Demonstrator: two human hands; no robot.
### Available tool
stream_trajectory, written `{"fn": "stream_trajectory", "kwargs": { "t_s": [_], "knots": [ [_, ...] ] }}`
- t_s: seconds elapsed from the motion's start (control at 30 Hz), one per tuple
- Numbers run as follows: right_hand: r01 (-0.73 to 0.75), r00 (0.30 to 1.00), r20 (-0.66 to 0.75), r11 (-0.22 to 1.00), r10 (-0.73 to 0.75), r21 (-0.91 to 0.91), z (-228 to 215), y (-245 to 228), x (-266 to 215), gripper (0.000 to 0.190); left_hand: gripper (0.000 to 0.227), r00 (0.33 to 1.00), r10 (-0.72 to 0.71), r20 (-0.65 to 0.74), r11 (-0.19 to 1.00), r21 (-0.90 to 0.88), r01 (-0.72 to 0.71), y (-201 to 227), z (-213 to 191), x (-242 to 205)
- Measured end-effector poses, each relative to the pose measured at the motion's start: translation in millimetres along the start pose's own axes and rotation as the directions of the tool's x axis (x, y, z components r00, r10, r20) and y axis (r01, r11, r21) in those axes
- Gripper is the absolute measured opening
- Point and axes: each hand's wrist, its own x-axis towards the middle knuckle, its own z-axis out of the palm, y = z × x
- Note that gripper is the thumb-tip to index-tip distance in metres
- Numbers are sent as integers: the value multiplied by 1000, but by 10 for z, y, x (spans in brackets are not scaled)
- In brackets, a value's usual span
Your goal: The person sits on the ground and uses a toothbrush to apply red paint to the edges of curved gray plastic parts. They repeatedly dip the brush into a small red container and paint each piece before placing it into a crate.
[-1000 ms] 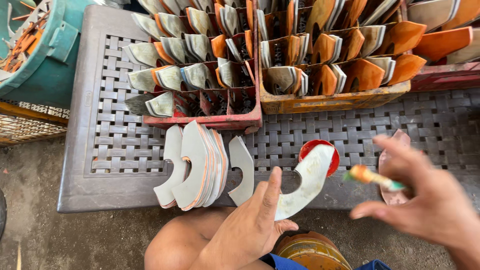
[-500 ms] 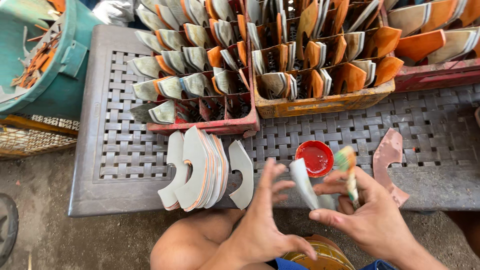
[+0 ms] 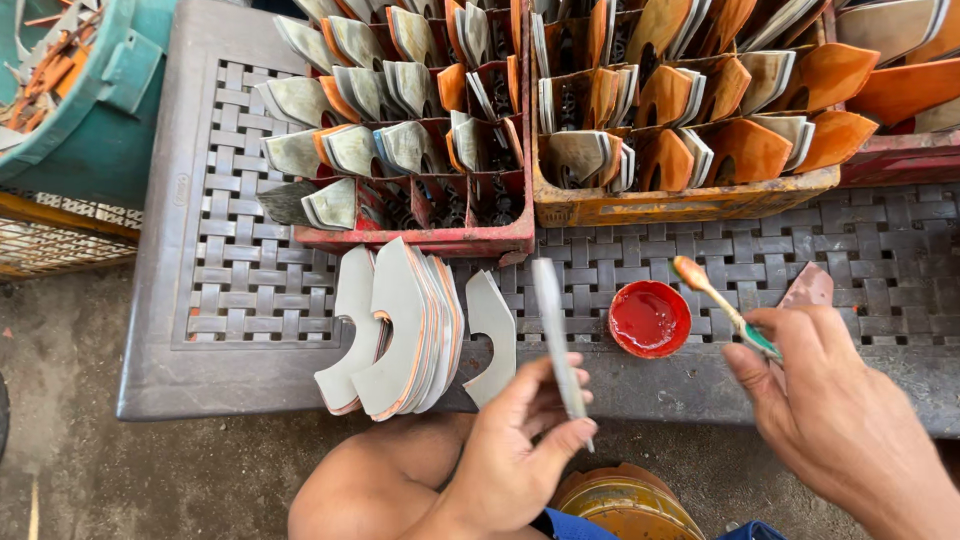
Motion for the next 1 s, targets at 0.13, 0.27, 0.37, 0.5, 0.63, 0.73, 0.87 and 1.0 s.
{"fn": "stream_trajectory", "kwargs": {
  "t_s": [0.13,0.27,0.37,0.5,0.63,0.73,0.87,1.0],
  "knots": [
    [-10,986,166,989,35,-150,62,-48,94,30,57,991,18,-132,984,-174,-41,66,-119,-16],
    [-22,968,240,975,76,-220,152,-251,235,39,57,985,-2,-170,967,-252,-41,138,-151,-45],
    [69,902,421,930,97,-362,19,-322,300,30,57,987,-10,-159,982,-189,-20,183,-150,-73],
    [-10,956,271,937,112,-349,-228,-307,205,31,55,989,-1,-147,977,-210,-30,188,-163,-90],
    [-79,940,292,944,178,-322,-123,-352,86,33,56,990,-42,-138,960,-278,2,168,-144,-77],
    [-7,941,330,979,75,-204,52,-331,25,33,57,993,-16,-118,959,-282,-18,160,-148,-40],
    [-34,945,328,995,3,89,149,-86,-16,29,56,993,-4,-117,957,-288,-30,110,-145,-31],
    [-390,811,579,814,81,431,201,211,89,24,53,998,-6,-61,942,-335,-15,111,-127,19]
  ]
}}
